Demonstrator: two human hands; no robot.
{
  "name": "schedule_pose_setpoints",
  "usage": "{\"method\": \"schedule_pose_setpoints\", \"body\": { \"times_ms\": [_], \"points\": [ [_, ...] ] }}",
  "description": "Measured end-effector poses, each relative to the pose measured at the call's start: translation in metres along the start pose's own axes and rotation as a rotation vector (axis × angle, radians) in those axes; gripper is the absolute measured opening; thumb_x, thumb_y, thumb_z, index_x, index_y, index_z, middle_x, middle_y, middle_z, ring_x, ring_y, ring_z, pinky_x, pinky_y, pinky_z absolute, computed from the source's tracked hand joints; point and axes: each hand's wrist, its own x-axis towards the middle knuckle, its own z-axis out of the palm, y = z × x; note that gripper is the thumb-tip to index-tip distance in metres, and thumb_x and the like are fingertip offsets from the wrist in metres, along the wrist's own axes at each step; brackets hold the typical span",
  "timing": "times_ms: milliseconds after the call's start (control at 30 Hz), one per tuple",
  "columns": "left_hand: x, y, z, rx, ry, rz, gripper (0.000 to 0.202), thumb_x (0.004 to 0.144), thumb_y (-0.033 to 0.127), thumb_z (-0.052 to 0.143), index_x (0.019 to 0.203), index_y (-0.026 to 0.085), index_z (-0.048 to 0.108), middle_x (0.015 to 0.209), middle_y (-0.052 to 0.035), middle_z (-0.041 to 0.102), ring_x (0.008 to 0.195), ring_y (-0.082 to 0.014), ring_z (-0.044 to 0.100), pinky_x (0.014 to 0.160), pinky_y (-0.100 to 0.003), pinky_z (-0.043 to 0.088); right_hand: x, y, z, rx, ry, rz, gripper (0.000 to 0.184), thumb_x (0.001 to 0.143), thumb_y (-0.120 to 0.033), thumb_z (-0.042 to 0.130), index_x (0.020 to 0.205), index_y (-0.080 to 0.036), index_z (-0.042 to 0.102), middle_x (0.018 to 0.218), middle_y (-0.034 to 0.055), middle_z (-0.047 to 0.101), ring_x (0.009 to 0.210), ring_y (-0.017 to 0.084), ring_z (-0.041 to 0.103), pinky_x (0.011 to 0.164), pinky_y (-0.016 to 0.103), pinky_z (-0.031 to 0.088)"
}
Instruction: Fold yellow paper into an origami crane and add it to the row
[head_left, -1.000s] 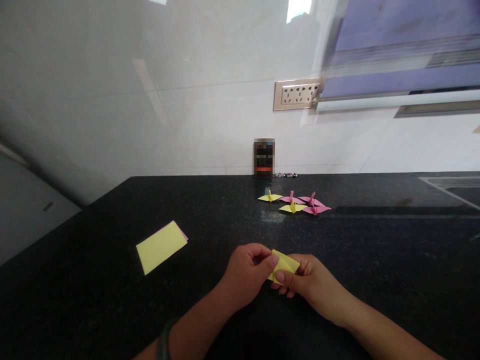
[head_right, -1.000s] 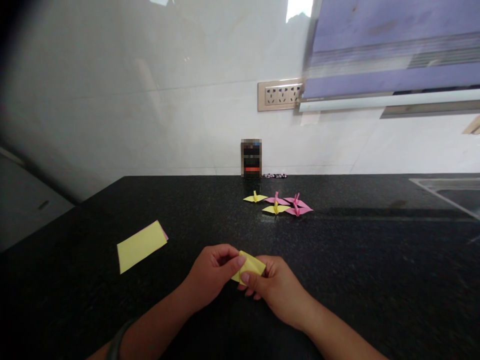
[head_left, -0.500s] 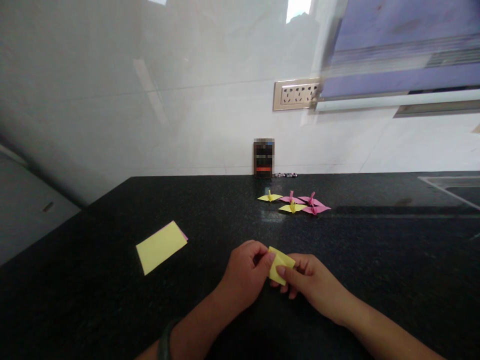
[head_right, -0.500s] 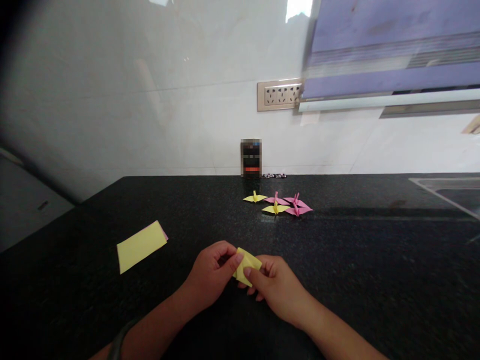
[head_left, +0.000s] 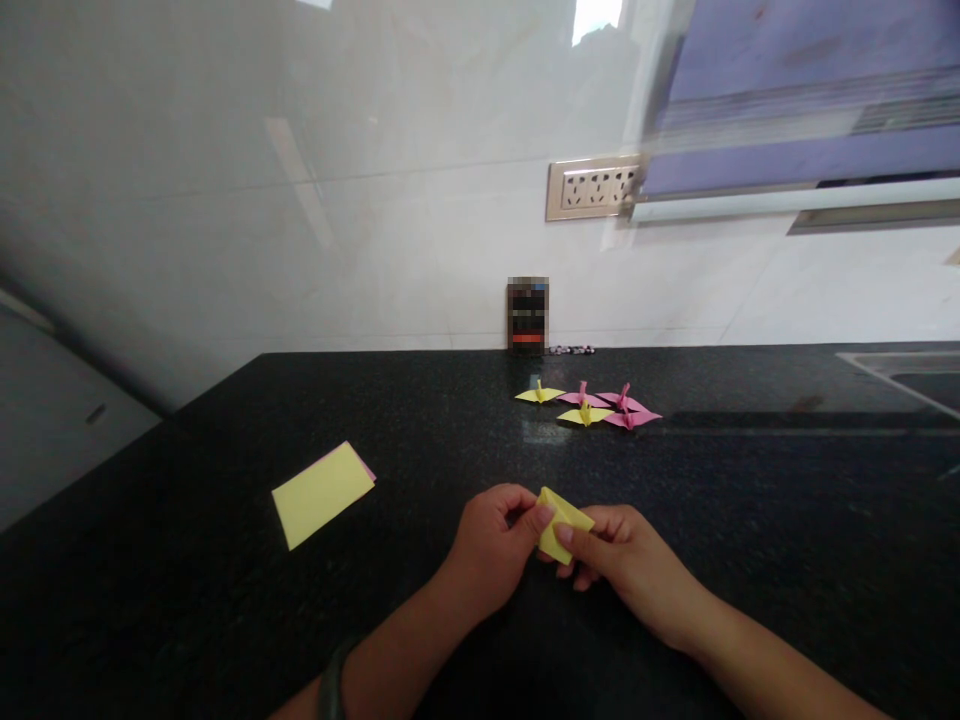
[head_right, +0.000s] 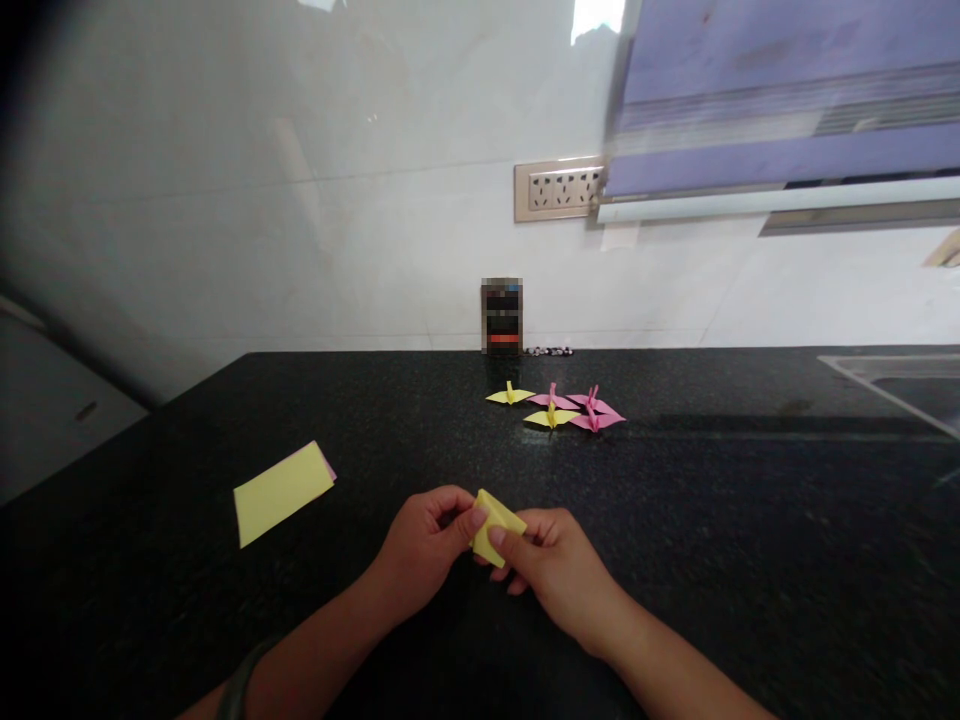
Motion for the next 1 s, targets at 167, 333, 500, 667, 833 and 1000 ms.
{"method": "schedule_pose_setpoints", "body": {
  "times_ms": [167,333,500,667,833,1000],
  "points": [
    [-0.0001,-0.0005,0.0010,-0.026,-0.008,-0.007,0.027,0.075,0.038,0.044,0.070,0.014,0.056,0.057,-0.0010,0.058,0.053,-0.0129,0.054,0.050,-0.022,0.041,-0.0001,0.0007,-0.0001,0.004,-0.013,0.014,0.033,0.071,-0.043,0.054,0.070,-0.013,0.067,0.057,0.0019,0.059,0.049,0.008,0.049,0.045,0.018,0.038],
    [-0.0002,-0.0005,0.0009,0.112,0.058,0.065,0.026,0.075,0.036,0.045,0.066,0.015,0.057,0.060,-0.0008,0.057,0.057,-0.0124,0.052,0.053,-0.021,0.039,0.0007,0.0016,0.0000,0.005,0.008,0.038,0.030,0.069,-0.042,0.056,0.068,-0.013,0.067,0.056,0.0017,0.060,0.048,0.008,0.050,0.044,0.018,0.038],
    [-0.0003,0.0012,0.0007,0.094,0.053,0.073,0.026,0.075,0.035,0.046,0.065,0.014,0.057,0.061,-0.0005,0.055,0.055,-0.0113,0.051,0.051,-0.020,0.039,0.0005,0.0008,-0.0003,-0.006,0.006,0.029,0.030,0.071,-0.040,0.055,0.068,-0.013,0.068,0.057,0.0022,0.060,0.049,0.008,0.050,0.044,0.018,0.038],
    [0.0001,-0.0008,0.0005,0.094,0.044,0.088,0.025,0.075,0.034,0.046,0.067,0.014,0.059,0.062,-0.0007,0.055,0.057,-0.0115,0.051,0.052,-0.021,0.039,0.0002,0.0006,-0.0006,-0.008,-0.005,0.033,0.029,0.072,-0.039,0.054,0.070,-0.013,0.068,0.058,0.0023,0.061,0.050,0.009,0.051,0.045,0.018,0.038],
    [0.0003,-0.0034,0.0003,0.142,0.053,0.111,0.026,0.076,0.035,0.045,0.066,0.015,0.057,0.063,-0.0006,0.054,0.058,-0.0113,0.049,0.052,-0.020,0.037,0.0007,0.0022,-0.0009,-0.019,-0.015,0.031,0.028,0.073,-0.037,0.054,0.069,-0.013,0.068,0.056,0.0022,0.060,0.048,0.008,0.050,0.045,0.017,0.038],
    [-0.0005,-0.0021,0.0005,0.203,0.045,0.117,0.024,0.076,0.033,0.045,0.064,0.015,0.055,0.062,-0.0002,0.052,0.057,-0.0109,0.048,0.052,-0.021,0.036,0.0005,0.0017,-0.0007,-0.044,-0.022,0.042,0.027,0.073,-0.035,0.055,0.066,-0.013,0.067,0.056,0.0022,0.060,0.048,0.008,0.049,0.044,0.017,0.038]
  ]
}}
